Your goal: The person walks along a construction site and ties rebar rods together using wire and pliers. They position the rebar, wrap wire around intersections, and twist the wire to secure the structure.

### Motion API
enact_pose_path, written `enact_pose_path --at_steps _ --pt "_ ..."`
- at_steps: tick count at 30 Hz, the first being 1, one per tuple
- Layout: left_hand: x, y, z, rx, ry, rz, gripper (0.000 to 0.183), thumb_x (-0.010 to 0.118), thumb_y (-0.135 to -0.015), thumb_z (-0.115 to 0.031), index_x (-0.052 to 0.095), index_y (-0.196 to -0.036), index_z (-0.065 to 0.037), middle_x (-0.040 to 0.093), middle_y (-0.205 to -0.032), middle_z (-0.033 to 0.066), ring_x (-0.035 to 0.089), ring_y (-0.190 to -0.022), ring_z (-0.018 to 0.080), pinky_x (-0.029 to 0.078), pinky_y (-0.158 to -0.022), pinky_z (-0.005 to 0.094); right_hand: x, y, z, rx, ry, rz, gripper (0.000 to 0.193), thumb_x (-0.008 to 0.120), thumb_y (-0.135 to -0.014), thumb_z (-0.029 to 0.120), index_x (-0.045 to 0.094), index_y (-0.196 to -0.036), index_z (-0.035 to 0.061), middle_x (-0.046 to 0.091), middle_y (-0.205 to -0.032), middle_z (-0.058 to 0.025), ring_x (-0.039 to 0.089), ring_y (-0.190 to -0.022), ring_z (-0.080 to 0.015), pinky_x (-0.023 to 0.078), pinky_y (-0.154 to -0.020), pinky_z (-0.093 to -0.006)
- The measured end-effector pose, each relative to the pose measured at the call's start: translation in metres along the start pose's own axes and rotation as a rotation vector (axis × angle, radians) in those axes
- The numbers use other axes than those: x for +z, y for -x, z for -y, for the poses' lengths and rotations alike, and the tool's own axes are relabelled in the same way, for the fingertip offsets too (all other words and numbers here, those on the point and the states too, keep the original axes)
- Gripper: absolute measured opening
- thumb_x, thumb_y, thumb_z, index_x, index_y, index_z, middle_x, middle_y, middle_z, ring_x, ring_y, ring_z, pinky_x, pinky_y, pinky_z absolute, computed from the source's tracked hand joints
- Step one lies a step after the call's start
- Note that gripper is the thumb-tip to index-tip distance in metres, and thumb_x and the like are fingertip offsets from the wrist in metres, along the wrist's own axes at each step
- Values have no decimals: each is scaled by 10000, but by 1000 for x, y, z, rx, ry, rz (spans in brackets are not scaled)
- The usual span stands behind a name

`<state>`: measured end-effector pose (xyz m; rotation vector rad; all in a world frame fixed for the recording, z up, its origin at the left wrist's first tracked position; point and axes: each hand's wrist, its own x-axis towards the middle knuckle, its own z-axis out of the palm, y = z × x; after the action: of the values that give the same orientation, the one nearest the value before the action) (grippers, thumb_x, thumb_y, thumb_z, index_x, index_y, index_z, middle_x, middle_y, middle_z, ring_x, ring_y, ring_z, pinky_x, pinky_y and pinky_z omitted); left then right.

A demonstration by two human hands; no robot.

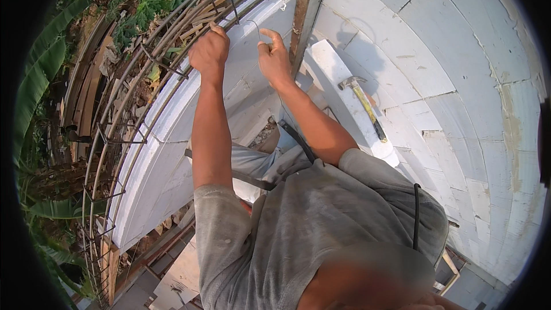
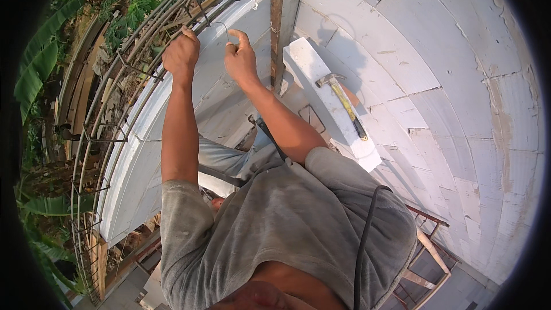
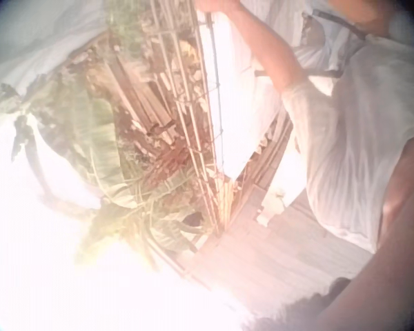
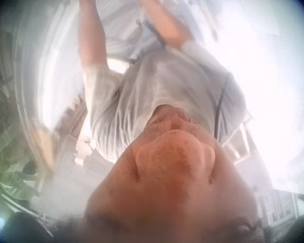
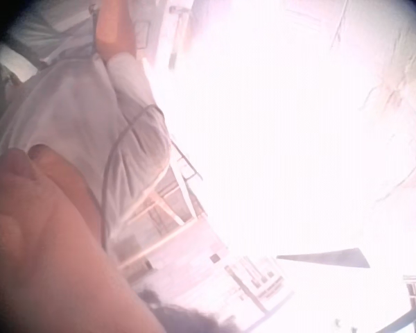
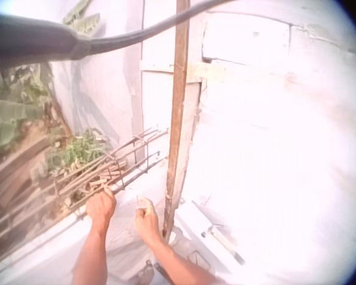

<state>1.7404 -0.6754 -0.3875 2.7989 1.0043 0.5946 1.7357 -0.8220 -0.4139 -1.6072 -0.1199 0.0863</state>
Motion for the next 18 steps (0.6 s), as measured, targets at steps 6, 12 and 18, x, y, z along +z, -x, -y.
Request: enact_pose_path --at_steps 6,12,18 --pt "-2 1 -7 48 25 -4 598 312 -956 -398 713 -697 -38 666 -720 216 667 -705 400 525 -699 458 0 -5 -10 -26 -86 50 323 529 -908 100 575 -1227 81 463 -615 45 403 -522 -48 349 -486 -241" --pt "-1 1 -3 11 26 19 600 309 -959 -404 716 -708 -41 672 -725 202 667 -720 398 525 -705 450 0 2 8 165 -171 165 327 501 -913 106 569 -1228 53 477 -628 10 426 -541 -75 385 -516 -270" --pt "-2 3 -1 20 42 20 593 316 -960 -403 718 -706 -48 668 -704 202 666 -705 394 521 -692 451 14 -1 9 345 -309 255 334 529 -907 82 550 -1239 62 369 -589 58 284 -446 -39 238 -402 -234"
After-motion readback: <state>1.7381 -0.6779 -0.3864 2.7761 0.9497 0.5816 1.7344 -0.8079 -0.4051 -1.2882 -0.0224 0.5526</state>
